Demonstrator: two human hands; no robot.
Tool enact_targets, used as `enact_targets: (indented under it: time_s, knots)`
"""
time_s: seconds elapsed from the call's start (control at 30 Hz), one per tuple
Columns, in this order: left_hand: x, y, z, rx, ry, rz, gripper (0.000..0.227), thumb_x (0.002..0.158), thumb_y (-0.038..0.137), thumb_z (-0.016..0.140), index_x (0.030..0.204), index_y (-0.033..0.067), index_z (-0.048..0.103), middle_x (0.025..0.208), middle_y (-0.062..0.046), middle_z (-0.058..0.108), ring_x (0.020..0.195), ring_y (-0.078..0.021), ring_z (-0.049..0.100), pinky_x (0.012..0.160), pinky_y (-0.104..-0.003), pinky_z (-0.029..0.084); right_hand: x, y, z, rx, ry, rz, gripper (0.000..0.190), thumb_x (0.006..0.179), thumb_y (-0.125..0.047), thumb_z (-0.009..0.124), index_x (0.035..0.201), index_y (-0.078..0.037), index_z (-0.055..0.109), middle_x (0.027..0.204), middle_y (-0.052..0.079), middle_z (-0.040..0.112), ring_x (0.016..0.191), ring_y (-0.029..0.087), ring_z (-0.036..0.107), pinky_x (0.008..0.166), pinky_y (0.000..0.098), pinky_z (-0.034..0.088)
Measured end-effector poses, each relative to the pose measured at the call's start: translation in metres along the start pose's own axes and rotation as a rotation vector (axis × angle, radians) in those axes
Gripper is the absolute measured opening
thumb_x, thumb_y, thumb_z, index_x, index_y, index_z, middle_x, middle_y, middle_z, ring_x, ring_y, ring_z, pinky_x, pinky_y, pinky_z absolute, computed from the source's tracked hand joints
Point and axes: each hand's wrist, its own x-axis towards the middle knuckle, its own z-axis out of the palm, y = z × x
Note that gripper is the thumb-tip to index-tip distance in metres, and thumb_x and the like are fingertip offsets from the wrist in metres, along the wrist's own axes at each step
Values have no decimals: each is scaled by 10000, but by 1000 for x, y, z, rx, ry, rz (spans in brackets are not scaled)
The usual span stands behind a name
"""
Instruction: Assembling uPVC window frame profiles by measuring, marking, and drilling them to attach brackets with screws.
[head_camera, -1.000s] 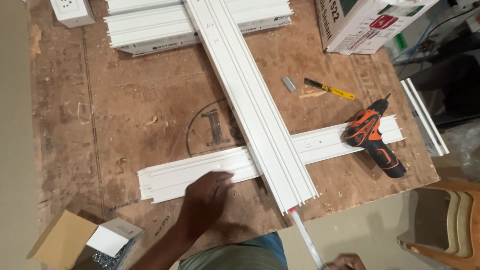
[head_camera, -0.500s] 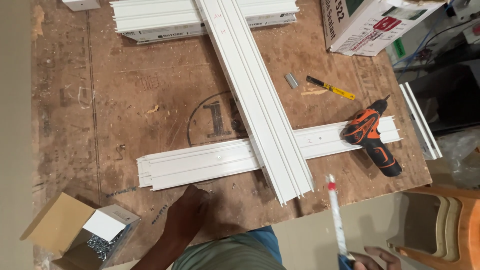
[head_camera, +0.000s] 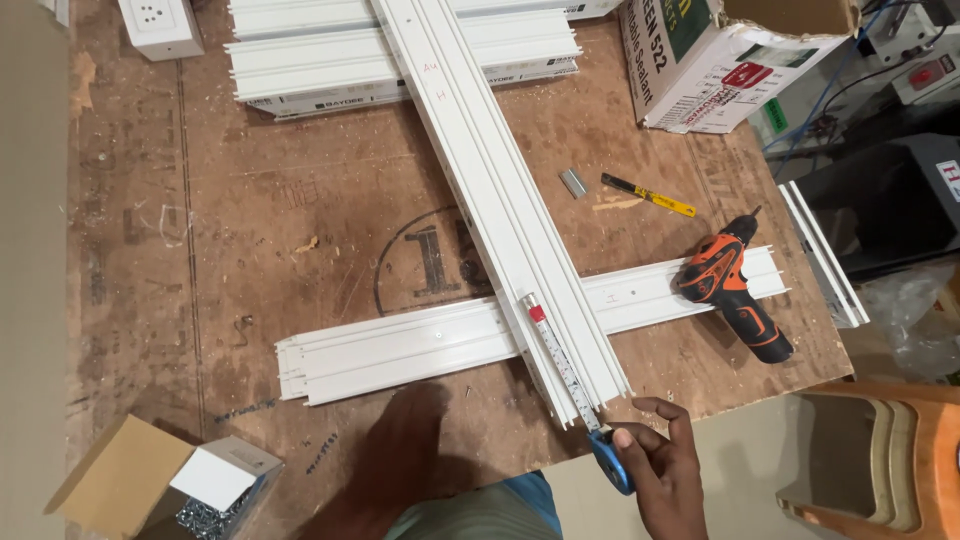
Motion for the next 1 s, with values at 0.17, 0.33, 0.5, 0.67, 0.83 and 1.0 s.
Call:
enact_targets:
  time_s: [0.17,0.33,0.5,0.67,0.83,1.0]
  knots:
    - [48,29,-48,-402,-43,61,757,705,419,905,1278,0,643,1061,-145,644,1020,-304,654,879,-393,569,3,-13,11,-18,3,51,532,889,-145,671,1355,-54,430,966,190,795,863,162,715,756,292,543]
    - [96,27,-53,-640,17,-106,136,970,84,645,1092,53,698,1017,-83,707,942,-194,730,832,-322,591,3,-18,17,-26,10,69,535,888,-149,681,1355,-57,435,947,206,795,861,168,711,751,294,536]
    - [130,24,-60,-669,120,8,139,919,25,695,1057,38,707,1026,-106,690,963,-217,717,819,-339,579,7,-23,24,-18,21,106,523,891,-146,675,1349,-54,441,908,228,801,847,190,728,749,312,542]
    - [151,21,-50,-770,61,-9,184,947,21,670,1120,54,724,1062,-69,695,1007,-172,724,865,-298,617,6,-24,24,10,25,130,530,878,-135,670,1341,-45,430,924,241,813,890,212,760,792,326,556]
    - [165,22,-48,-781,46,10,204,953,-2,640,1121,66,733,1074,-60,661,1021,-151,708,907,-274,619,4,-31,28,9,42,157,526,879,-131,673,1341,-44,438,921,253,813,893,223,764,797,338,561]
    - [182,19,-44,-712,-56,-54,218,946,33,647,1127,109,740,1090,-28,686,966,-137,708,774,-285,589,5,-30,29,9,78,183,522,872,-117,678,1334,-47,445,911,260,807,890,232,768,804,352,573]
